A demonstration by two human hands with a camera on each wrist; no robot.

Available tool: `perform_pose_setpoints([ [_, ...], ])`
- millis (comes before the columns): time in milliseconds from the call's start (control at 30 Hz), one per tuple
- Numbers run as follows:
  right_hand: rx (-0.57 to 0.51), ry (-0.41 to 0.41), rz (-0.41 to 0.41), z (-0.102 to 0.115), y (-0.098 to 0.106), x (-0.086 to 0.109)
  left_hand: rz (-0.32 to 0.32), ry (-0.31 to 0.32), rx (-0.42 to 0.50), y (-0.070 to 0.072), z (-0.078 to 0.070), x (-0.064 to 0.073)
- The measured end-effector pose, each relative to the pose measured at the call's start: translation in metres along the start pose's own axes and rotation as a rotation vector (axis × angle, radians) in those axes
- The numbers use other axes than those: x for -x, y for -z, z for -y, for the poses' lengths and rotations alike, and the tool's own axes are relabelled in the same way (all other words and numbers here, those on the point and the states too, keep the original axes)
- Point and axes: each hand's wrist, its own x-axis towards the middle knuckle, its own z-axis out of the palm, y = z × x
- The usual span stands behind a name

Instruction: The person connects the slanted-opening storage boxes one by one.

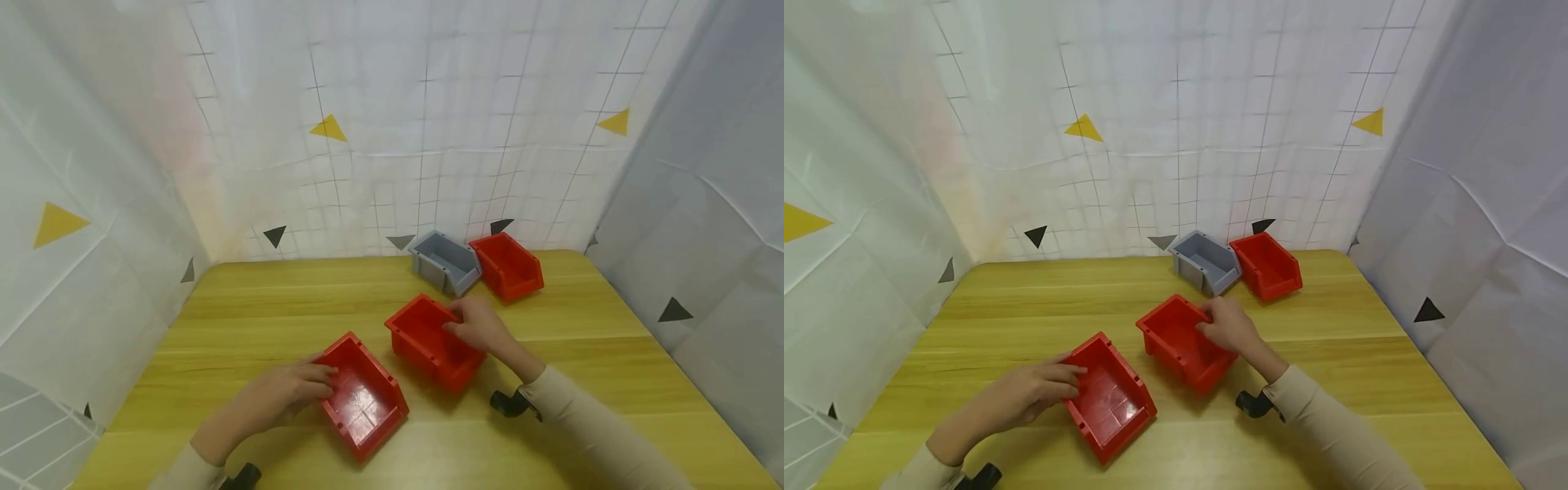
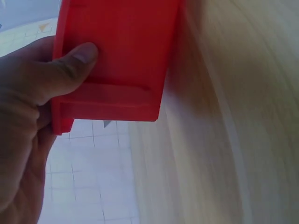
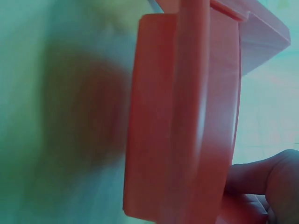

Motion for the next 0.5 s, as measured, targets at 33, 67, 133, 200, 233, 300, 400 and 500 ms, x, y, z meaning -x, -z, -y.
perform_pose_setpoints([
  [33,-0.004,-0.006,-0.004,0.0,-0.003,0.001,-0.002,-0.004,0.015,-0.001,0.002,0.001],
  [67,-0.01,-0.011,-0.007,-0.001,-0.005,0.002,-0.005,-0.006,0.027,-0.002,0.004,0.002],
  [133,-0.009,-0.005,-0.023,-0.002,-0.01,0.003,-0.017,-0.015,0.041,-0.004,0.008,0.004],
  [200,-0.012,-0.008,-0.041,-0.003,-0.014,0.004,-0.039,-0.02,0.051,-0.007,0.01,0.006],
  [233,-0.011,-0.008,-0.05,-0.003,-0.015,0.005,-0.055,-0.016,0.059,-0.008,0.011,0.007],
  [300,-0.015,-0.015,-0.064,-0.003,-0.018,0.006,-0.091,0.002,0.064,-0.009,0.011,0.009],
  [400,-0.026,-0.038,-0.073,-0.002,-0.02,0.007,-0.16,0.134,0.097,-0.009,0.006,0.012],
  [500,-0.024,-0.058,-0.053,-0.002,-0.021,0.008,-0.247,0.402,0.129,-0.008,-0.006,0.012],
])
